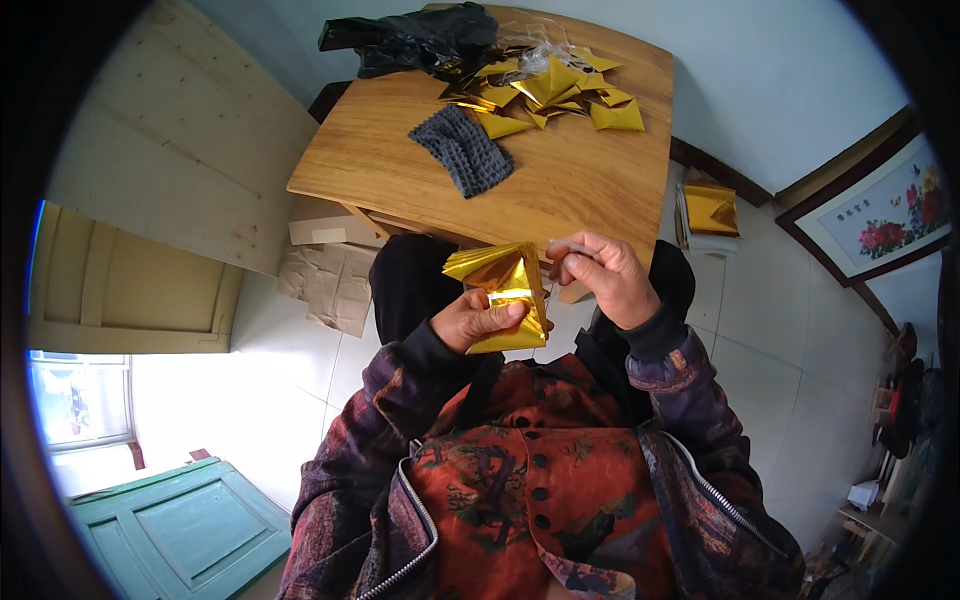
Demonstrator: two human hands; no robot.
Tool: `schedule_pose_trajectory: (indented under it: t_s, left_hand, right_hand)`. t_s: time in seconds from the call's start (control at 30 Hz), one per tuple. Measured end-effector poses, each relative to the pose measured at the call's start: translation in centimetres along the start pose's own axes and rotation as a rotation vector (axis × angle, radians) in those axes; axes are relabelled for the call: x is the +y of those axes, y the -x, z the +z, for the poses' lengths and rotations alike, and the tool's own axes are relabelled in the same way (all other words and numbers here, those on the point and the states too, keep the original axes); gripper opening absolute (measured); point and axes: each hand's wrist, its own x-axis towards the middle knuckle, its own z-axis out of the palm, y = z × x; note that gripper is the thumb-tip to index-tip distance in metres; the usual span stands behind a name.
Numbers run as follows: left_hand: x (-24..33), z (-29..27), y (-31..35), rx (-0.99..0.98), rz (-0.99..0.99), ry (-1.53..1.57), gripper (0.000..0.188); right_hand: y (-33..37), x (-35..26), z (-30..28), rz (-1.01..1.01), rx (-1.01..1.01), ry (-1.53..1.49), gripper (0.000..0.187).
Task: The person gathers small gold paper packs from a wooden table, aligns them into a neat stack, and then ties the stack with a white string. The person handles the packs by hand and places the finished bundle on the table.
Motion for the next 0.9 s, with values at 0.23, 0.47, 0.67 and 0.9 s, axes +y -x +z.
schedule_pose_trajectory:
  t_s: [0.23, 0.47, 0.67, 0.9]
  left_hand:
    - [0.2, 0.8, 0.9, -0.031, -0.019, -0.019, 0.055]
    - [-0.2, 1.3, 1.4, -0.026, -0.034, 0.009, 0.061]
    - [-0.1, 1.2, 1.5, -0.031, -0.051, 0.007, 0.062]
    - [-0.2, 0.7, 1.7, 0.025, -0.024, 0.019, 0.058]
  right_hand:
    - [-0.4, 2.7, 0.4, 0.187, 0.155, -0.757, 0.015]
    - [-1.0, 4.0, 0.3, 0.188, 0.226, -0.809, 0.017]
    - [-1.1, 5.0, 0.0, 0.168, 0.231, -0.754, 0.016]
    - [-0.7, 3.8, 0.2, 0.120, 0.210, -0.559, 0.012]
